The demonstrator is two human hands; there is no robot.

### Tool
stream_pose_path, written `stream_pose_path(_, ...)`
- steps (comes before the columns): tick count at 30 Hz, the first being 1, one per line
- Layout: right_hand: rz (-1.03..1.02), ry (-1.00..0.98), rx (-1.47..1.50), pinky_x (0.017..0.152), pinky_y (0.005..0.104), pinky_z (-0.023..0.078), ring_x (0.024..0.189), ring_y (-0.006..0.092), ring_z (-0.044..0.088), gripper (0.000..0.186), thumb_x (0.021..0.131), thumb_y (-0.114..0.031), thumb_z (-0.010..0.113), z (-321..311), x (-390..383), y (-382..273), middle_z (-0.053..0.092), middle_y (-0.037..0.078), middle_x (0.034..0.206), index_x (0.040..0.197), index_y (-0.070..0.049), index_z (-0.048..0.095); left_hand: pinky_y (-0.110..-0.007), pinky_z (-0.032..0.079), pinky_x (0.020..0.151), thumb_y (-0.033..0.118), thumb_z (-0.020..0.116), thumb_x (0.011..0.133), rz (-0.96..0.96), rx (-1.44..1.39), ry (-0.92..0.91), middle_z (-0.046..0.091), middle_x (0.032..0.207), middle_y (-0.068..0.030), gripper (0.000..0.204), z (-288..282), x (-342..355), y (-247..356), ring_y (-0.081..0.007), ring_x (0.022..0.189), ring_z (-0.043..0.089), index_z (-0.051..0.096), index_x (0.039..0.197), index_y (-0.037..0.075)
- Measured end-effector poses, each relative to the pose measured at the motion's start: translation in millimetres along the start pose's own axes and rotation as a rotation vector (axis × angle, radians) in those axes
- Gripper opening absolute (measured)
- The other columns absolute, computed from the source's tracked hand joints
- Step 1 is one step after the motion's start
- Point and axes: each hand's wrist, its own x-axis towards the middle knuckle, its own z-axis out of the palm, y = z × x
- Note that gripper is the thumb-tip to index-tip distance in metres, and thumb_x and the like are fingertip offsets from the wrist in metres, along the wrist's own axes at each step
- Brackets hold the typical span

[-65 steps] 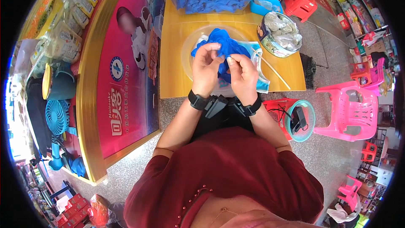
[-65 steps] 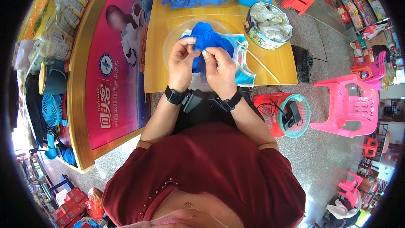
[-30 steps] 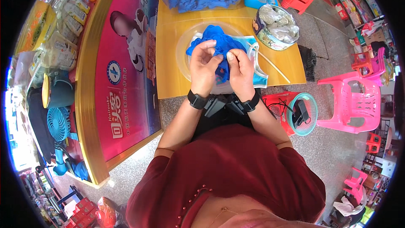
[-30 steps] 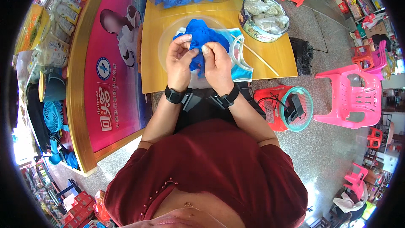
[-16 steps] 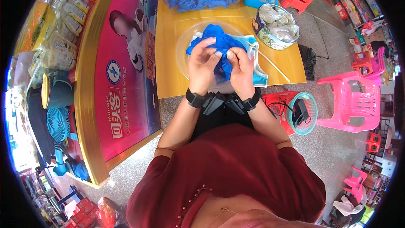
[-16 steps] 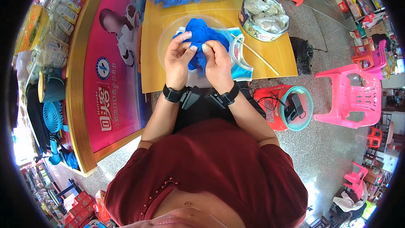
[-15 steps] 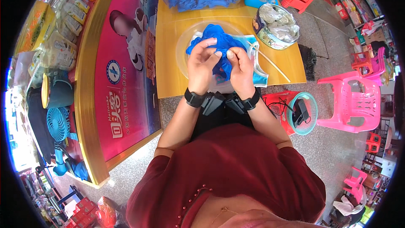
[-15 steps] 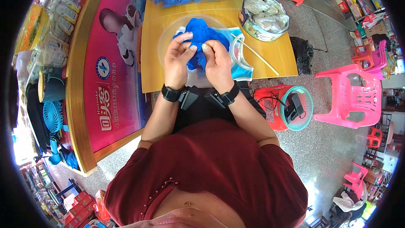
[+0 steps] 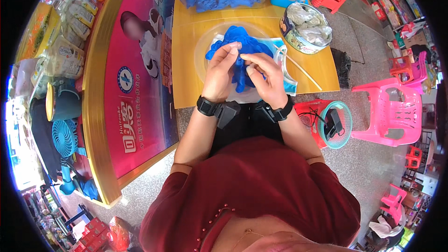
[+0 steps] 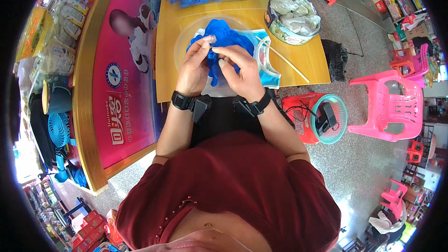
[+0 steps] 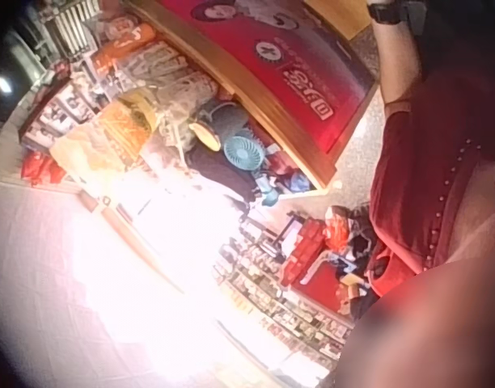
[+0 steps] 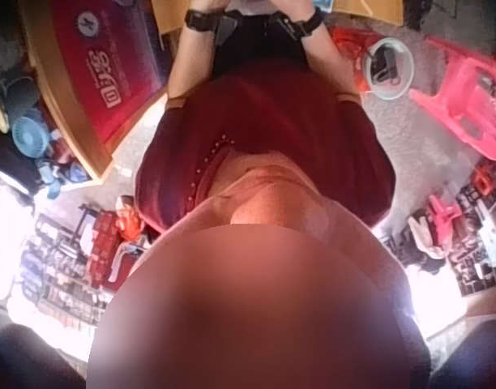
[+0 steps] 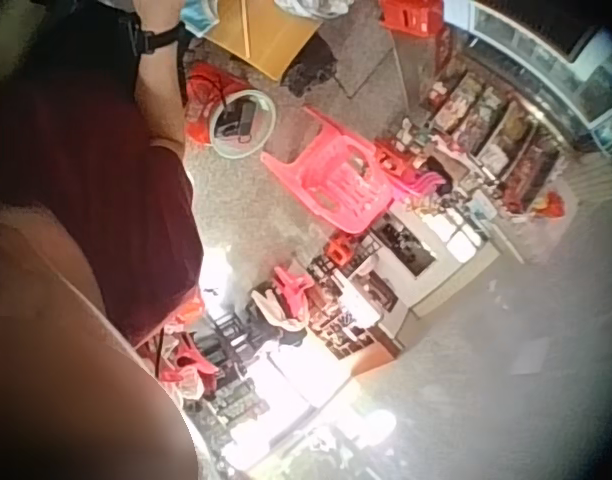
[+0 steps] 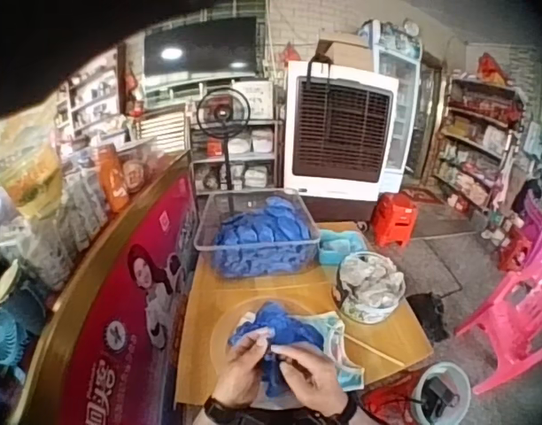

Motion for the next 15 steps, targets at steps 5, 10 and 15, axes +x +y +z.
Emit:
stream_pose_path(5,0.105,0.036,0.001,0.066,0.0244,0.051,0.078,0.0135,0.062,0.021,0.086,0.001,0.062,3,-2,6,0.062,0.008,0.091,0.107,-0.002,0.063,-0.026,0.046,0.08,0.015,0.068,0.087,0.082,0.195,-0.11,0.061,0.104,-0.0048,0.039,7,-5,1,-0.0109,0.094,0.056,0.053,0.12,0.002)
stream_pose_path(10,0.316,0.034,0.223,0.062,0.023,0.05,0.072,0.0098,0.061,0.012,0.089,-0.003,0.062,-1,-2,5,0.062,0.005,0.085,0.1,-0.001,0.062,-0.026,0.048,0.08,0.007,0.073,0.082,0.074,0.327,-0.195,0.064,0.099,-0.0038,0.043,-3,-3,6,-0.0104,0.088,0.059,0.055,0.12,0.003)
stream_pose_path(15,0.404,0.047,0.542,0.056,0.0208,0.046,0.06,0.0079,0.055,0.012,0.09,-0.01,0.064,1,-5,1,0.06,0.001,0.077,0.097,-0.001,0.06,-0.027,0.052,0.077,0.005,0.073,0.079,0.181,0.485,-0.148,0.067,0.096,-0.0069,0.027,-8,-3,8,-0.0125,0.088,0.063,0.063,0.104,0.003)
